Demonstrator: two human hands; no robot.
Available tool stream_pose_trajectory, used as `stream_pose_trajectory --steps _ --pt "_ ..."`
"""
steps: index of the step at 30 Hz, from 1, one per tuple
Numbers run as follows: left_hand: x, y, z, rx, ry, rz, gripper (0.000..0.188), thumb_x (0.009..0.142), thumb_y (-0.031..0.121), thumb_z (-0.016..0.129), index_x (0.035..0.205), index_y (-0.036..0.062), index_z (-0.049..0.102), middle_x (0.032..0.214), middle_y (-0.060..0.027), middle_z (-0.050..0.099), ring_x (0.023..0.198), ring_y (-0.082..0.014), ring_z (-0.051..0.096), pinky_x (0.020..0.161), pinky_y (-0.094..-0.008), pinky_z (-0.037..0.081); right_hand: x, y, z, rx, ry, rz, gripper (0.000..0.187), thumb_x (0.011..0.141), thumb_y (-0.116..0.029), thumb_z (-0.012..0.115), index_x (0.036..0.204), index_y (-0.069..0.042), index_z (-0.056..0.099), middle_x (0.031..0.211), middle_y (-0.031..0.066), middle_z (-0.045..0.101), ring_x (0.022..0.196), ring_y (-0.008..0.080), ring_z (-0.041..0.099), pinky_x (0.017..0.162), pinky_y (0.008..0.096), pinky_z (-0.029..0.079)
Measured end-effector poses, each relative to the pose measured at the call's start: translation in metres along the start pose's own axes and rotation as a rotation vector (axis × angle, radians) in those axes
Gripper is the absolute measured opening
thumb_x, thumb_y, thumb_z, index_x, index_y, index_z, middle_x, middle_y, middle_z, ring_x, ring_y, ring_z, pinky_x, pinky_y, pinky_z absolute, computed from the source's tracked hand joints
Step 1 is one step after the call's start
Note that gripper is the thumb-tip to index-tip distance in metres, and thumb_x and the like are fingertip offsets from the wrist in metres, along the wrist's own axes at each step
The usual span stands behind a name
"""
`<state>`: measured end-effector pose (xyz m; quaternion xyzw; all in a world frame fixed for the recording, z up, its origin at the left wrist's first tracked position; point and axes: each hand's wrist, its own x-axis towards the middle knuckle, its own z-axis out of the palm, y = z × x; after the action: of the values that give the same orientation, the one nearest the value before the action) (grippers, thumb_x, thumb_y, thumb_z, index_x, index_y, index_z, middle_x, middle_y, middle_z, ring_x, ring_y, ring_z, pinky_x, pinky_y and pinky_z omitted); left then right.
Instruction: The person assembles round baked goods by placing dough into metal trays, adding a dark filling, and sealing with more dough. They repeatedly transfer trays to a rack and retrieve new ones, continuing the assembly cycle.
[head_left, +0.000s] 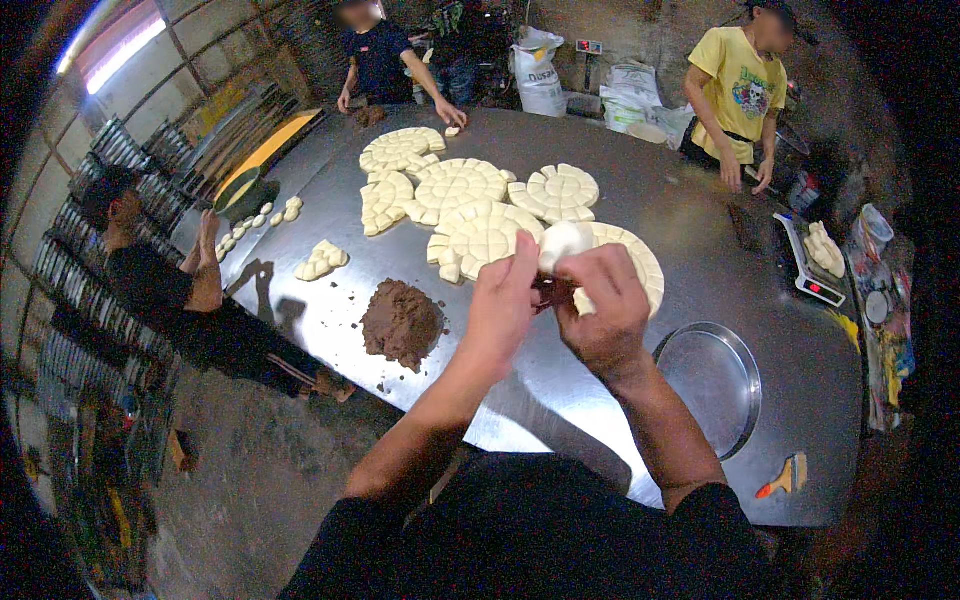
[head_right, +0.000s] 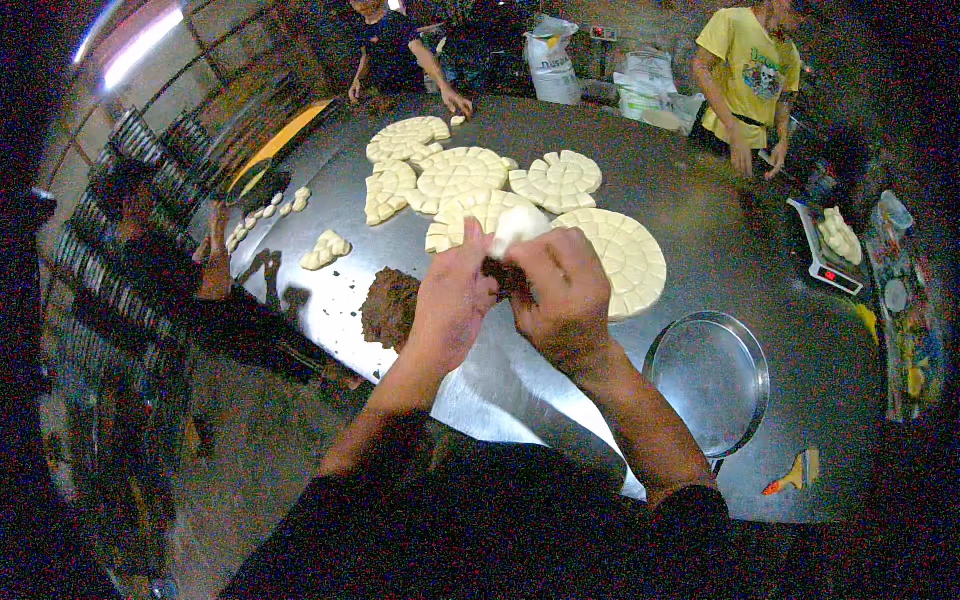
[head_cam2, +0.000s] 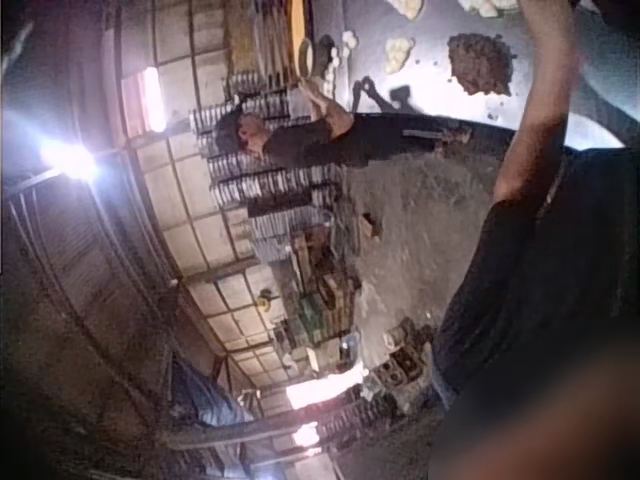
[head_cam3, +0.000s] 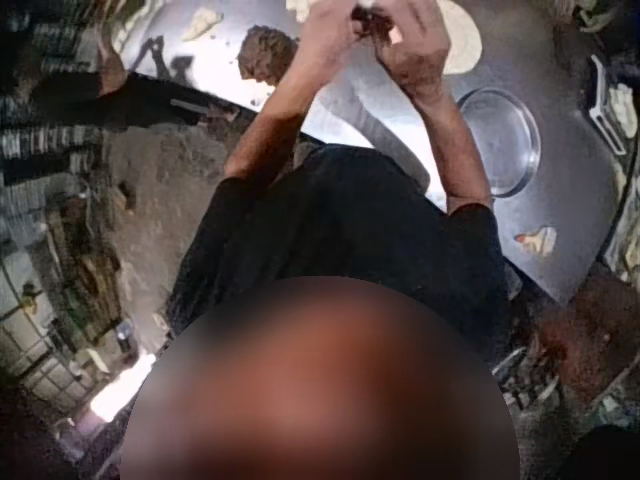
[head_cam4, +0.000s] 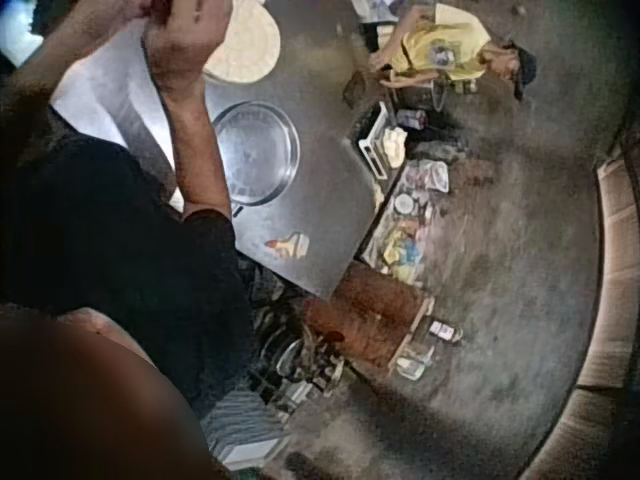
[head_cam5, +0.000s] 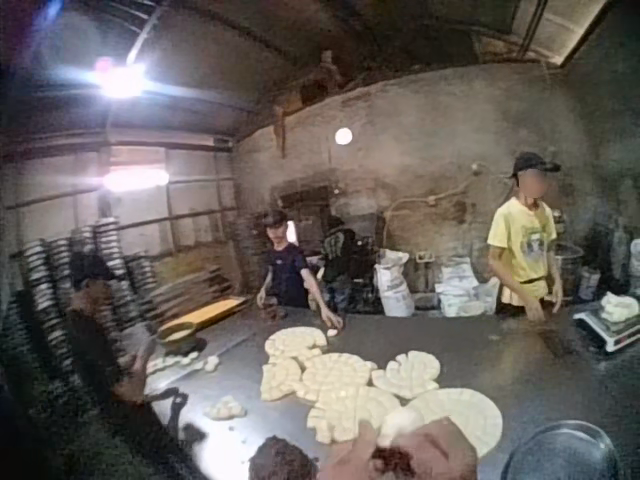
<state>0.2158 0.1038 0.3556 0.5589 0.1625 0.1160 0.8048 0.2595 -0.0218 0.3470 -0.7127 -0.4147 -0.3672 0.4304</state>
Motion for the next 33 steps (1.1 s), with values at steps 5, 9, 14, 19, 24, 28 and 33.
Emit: stream_pose_trajectory --steps 5,9,14,19,24,28,33 --pt "-0.006 -0.010 0.013 0.070 -0.044 0.297 0.035 0.102 0.035 0.052 0.087 0.0049 0.063 0.071 0.0062 0.051 0.060 -0.0047 0.041 0.054 -0.0235 0.032 -0.010 0.009 -0.011 0.136 0.038 0.112 0.026 0.066 -0.002 0.078 0.086 -0.008 0.065 0.086 0.0079 0.059 0.078 0.0257 0.060 0.066 0.0361 0.049" --pt "0.001 -0.024 0.013 0.228 -0.196 0.105 0.035 0.104 0.028 0.049 0.099 -0.0033 0.065 0.078 -0.0008 0.062 0.069 -0.0082 0.054 0.061 -0.0281 0.045 -0.025 0.015 -0.010 0.001 -0.016 0.146 0.025 0.065 -0.001 0.074 0.087 -0.008 0.065 0.090 0.0082 0.059 0.084 0.0288 0.059 0.073 0.0404 0.049" --pt "0.016 -0.065 -0.014 0.479 -0.355 0.297 0.022 0.101 0.012 0.045 0.107 -0.0041 0.060 0.080 -0.0104 0.065 0.070 -0.0163 0.061 0.064 -0.0320 0.050 -0.070 0.011 -0.014 0.018 -0.177 -0.009 0.035 0.063 -0.001 0.069 0.097 -0.008 0.068 0.108 0.0124 0.063 0.101 0.0340 0.060 0.088 0.0433 0.048" --pt "0.015 -0.158 -0.068 0.759 -0.061 0.142 0.010 0.092 0.012 0.067 0.094 0.0041 0.061 0.080 -0.0074 0.067 0.063 -0.0105 0.059 0.054 -0.0254 0.047 -0.154 0.023 -0.054 0.161 -0.329 0.484 0.017 0.072 0.003 0.069 0.088 -0.003 0.071 0.110 0.0134 0.068 0.086 0.0265 0.066 0.075 0.0346 0.054" --pt "0.018 -0.246 -0.116 0.279 -0.366 -0.532 0.017 0.085 0.013 0.075 0.081 0.0013 0.063 0.062 -0.0086 0.064 0.050 -0.0132 0.058 0.049 -0.0269 0.048 -0.208 0.024 -0.050 0.260 -0.338 0.653 0.011 0.078 0.001 0.068 0.089 -0.003 0.071 0.103 0.0123 0.069 0.092 0.0272 0.067 0.079 0.0342 0.054" --pt "0.024 -0.271 -0.128 0.445 -0.263 -0.563 0.025 0.083 0.023 0.078 0.082 0.0035 0.064 0.064 -0.0100 0.064 0.052 -0.0158 0.059 0.049 -0.0288 0.048 -0.184 0.021 -0.019 0.326 -0.405 0.952 0.011 0.082 -0.002 0.067 0.092 -0.003 0.071 0.102 0.0142 0.069 0.096 0.0285 0.068 0.084 0.0352 0.054" --pt "0.015 -0.278 -0.129 1.078 -0.136 -0.291 0.043 0.073 0.038 0.086 0.071 0.0048 0.059 0.064 -0.0067 0.063 0.057 -0.0178 0.058 0.053 -0.0343 0.046 -0.104 0.051 -0.011 0.305 -0.184 0.504 0.047 0.092 -0.024 0.053 0.137 -0.009 0.054 0.142 0.0185 0.050 0.137 0.0408 0.039 0.114 0.0520 0.027"
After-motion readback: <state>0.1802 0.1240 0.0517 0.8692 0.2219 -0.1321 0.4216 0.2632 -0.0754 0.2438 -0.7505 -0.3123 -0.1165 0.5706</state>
